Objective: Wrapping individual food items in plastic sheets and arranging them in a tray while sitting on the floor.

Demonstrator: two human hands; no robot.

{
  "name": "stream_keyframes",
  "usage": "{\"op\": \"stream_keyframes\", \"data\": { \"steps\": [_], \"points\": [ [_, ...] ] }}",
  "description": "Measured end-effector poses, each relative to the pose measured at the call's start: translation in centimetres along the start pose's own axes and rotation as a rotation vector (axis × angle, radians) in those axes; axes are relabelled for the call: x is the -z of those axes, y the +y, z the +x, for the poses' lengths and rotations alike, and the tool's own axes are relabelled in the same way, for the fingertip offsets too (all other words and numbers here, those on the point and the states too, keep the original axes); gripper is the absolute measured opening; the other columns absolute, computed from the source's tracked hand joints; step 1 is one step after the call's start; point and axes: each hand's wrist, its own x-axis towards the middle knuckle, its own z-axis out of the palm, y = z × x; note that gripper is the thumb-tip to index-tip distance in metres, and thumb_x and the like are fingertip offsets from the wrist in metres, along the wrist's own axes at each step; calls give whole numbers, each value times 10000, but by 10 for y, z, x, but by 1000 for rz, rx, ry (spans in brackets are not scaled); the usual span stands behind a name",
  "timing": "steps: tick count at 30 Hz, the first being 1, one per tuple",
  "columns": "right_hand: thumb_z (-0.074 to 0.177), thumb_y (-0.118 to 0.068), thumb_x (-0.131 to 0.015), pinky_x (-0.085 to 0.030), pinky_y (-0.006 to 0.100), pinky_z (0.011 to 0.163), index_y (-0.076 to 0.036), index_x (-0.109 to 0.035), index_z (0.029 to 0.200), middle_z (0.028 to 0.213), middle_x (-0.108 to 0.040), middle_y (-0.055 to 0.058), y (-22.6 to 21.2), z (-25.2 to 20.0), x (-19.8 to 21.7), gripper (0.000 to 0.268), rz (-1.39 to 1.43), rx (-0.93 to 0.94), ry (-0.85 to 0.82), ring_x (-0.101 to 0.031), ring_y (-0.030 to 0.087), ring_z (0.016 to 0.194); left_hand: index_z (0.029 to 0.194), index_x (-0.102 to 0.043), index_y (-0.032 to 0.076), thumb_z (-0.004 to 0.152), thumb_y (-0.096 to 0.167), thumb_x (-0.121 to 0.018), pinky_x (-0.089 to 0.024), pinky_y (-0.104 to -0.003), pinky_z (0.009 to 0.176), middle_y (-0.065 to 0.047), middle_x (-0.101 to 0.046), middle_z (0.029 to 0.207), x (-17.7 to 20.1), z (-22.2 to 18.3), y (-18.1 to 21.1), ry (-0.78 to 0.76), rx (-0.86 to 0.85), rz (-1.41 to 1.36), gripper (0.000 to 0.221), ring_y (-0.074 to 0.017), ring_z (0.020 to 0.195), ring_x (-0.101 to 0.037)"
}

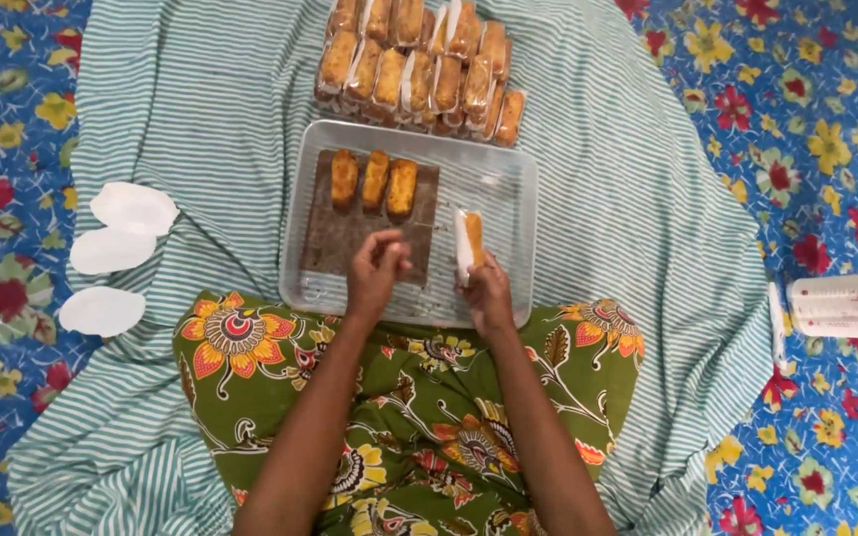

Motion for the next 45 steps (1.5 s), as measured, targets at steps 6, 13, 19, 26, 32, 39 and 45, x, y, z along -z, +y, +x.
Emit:
{"op": "stream_keyframes", "data": {
  "steps": [6,13,19,26,32,39,45],
  "points": [
    [806,-126,-706,-592,321,585,-98,-652,1259,859,-700,89,0,4,1,457,10,-39,10,-678,187,667,965,-760,179,987,285,-715,-603,-283,633,-50,-737,660,7,16,-45,-93,-171,301,117,-155,634,-751],
    [815,-168,-703,-584,308,622,-139,-668,1228,941,-730,75,4,13,20,415,-63,-42,-28,-701,186,747,940,-758,151,983,257,-698,-583,-290,586,-41,-705,618,14,18,-35,-36,-279,327,129,-197,594,-747],
    [825,-191,-662,-540,239,661,-116,-586,1178,914,-673,28,-33,-28,-30,369,-166,-42,-101,-663,118,774,916,-736,118,1006,285,-680,-563,-295,542,-56,-695,612,38,12,4,38,-329,157,198,-183,541,-710],
    [828,-195,-693,-564,320,701,-163,-631,1148,965,-694,61,-8,15,18,328,-146,-25,-152,-688,206,832,1040,-700,150,986,313,-659,-574,-446,677,-100,-703,800,114,-1,52,230,-593,579,177,-353,779,-720],
    [864,-207,-710,-600,381,749,-170,-659,1079,917,-682,95,-6,23,28,225,-144,-39,-137,-712,282,862,1102,-679,159,888,324,-709,-532,-565,846,-112,-614,1005,198,-36,64,332,-257,1094,272,-416,998,-653],
    [858,-271,-683,-598,214,690,-190,-623,911,826,-686,86,-31,-29,-32,114,-258,-67,-121,-677,139,668,1112,-686,165,1003,356,-544,-585,-573,830,-134,-586,1112,270,-40,29,575,-85,894,262,-463,988,-680],
    [824,-234,-648,-544,220,686,-158,-616,1026,881,-656,73,-30,-26,-15,218,-258,-77,-157,-639,138,722,883,-722,177,877,197,-644,-552,-453,736,-92,-728,793,400,-58,-3,1282,-476,574,81,-338,800,-713]
  ]
}}
